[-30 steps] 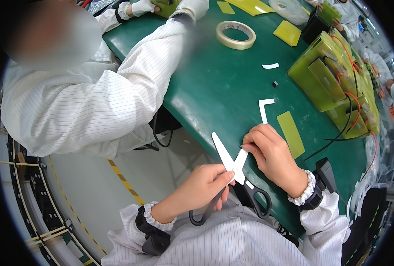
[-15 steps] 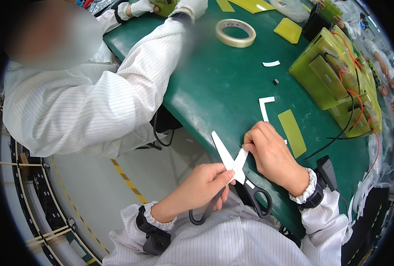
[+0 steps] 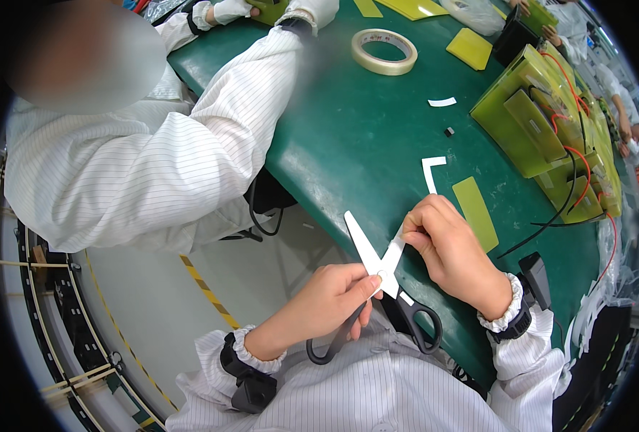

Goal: The person cuts green insulation sheets and insulation tape with scissors to apply insulation to large battery packs.

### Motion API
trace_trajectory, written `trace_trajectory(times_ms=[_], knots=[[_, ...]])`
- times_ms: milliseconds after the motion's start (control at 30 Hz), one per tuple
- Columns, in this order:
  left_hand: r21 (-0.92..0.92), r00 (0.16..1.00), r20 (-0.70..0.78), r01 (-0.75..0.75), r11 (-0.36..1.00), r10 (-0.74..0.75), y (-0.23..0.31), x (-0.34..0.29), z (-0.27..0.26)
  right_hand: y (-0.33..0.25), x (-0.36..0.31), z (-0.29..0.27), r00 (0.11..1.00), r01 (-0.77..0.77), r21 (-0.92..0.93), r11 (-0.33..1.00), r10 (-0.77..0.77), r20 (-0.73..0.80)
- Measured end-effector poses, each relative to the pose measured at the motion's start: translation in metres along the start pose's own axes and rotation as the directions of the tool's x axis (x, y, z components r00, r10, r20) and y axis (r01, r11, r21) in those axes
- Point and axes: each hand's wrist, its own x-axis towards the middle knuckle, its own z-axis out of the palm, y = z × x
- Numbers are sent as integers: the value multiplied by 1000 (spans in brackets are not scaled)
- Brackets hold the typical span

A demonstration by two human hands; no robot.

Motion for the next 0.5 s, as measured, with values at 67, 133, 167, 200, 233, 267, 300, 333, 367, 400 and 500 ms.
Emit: trace_trajectory(times_ms=[67,133,167,200,233,267,300,333,367,400,500], knots=[[-2,1000,2,2,1000,-2,0,0,0,0,0,-2,1000,-22,24,999,23,-5],[-5,1000,3,9,1000,-9,0,0,0,1,0,-4,999,-47,46,998,47,-12],[-5,1000,4,8,1000,-8,0,0,0,1,0,-4,999,-47,53,997,47,-10],[-7,1000,6,4,1000,-4,0,0,0,2,0,-4,999,-45,62,997,46,-7],[-8,1000,8,0,1000,0,0,0,1,3,0,-3,999,-45,61,997,46,-7],[-9,1000,9,-1,1000,1,0,0,1,4,0,-3,998,-54,61,997,55,-12],[-7,1000,9,-1,1000,1,-1,0,0,5,0,-2,998,-62,63,996,63,-16],[-6,1000,9,-2,1000,2,-1,0,0,6,-1,-2,998,-61,64,996,62,-14],[-7,1000,7,-3,1000,3,-2,0,0,7,-1,-1,998,-53,53,997,55,-24],[-6,1000,10,-8,1000,8,-2,0,0,7,-1,-2,998,-46,41,998,48,-36],[-4,1000,12,-10,1000,10,-2,0,0,5,-2,-3,998,-63,34,997,64,-11]])
